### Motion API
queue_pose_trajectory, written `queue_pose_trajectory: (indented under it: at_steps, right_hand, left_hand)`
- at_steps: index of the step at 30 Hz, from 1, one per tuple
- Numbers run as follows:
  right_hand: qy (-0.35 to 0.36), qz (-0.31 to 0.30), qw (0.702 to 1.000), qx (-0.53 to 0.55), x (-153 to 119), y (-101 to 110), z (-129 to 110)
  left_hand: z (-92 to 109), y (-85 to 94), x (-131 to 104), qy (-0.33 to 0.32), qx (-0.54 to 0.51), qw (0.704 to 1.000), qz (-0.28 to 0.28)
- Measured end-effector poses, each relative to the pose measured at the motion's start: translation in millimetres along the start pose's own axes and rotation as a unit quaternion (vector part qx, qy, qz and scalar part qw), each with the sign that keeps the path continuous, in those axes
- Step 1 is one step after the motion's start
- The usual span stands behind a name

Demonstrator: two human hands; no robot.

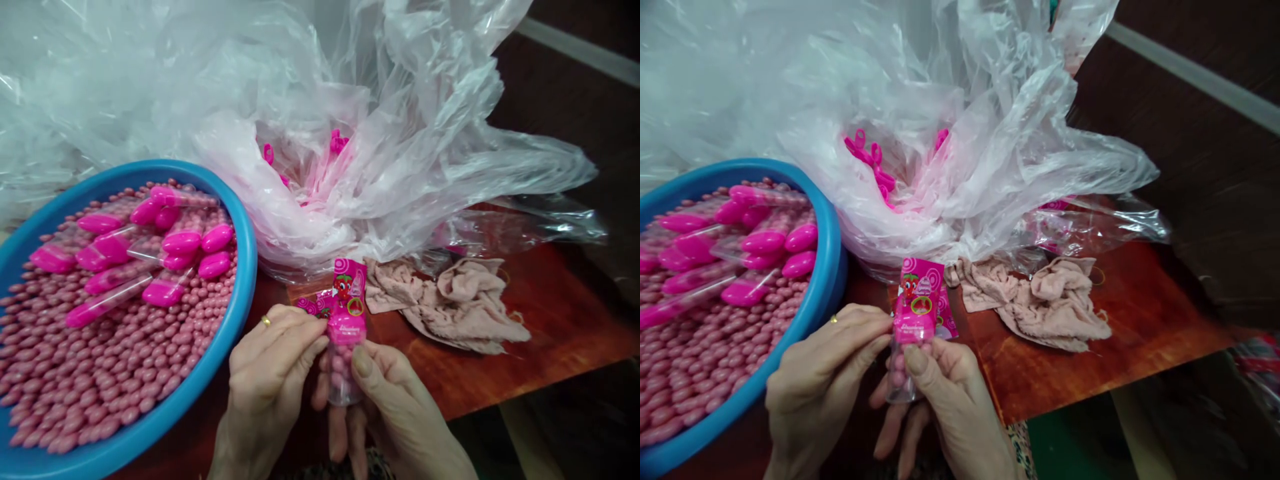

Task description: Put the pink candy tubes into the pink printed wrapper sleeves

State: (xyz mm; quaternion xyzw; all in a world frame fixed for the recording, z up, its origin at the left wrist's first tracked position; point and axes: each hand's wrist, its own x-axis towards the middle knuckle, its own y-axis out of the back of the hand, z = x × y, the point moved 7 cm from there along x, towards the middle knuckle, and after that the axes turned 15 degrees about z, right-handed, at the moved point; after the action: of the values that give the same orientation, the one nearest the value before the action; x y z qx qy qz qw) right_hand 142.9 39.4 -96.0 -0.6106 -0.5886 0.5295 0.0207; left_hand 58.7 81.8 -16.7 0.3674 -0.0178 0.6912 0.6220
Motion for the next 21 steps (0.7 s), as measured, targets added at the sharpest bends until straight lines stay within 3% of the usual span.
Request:
queue_pose_trajectory:
  at_steps: [11,16,21]
  right_hand:
    - [0.026,0.056,0.997,-0.055,8,7,-2]
    - [0.061,0.08,0.991,-0.091,9,11,-5]
    - [0.091,0.105,0.983,-0.122,5,16,-9]
  left_hand:
    - [-11,-10.1,6,0.073,0.015,0.994,-0.083]
    - [-15,-12.5,7,0.143,0.025,0.986,-0.084]
    - [-15,-15.6,8,0.161,0.045,0.983,-0.08]
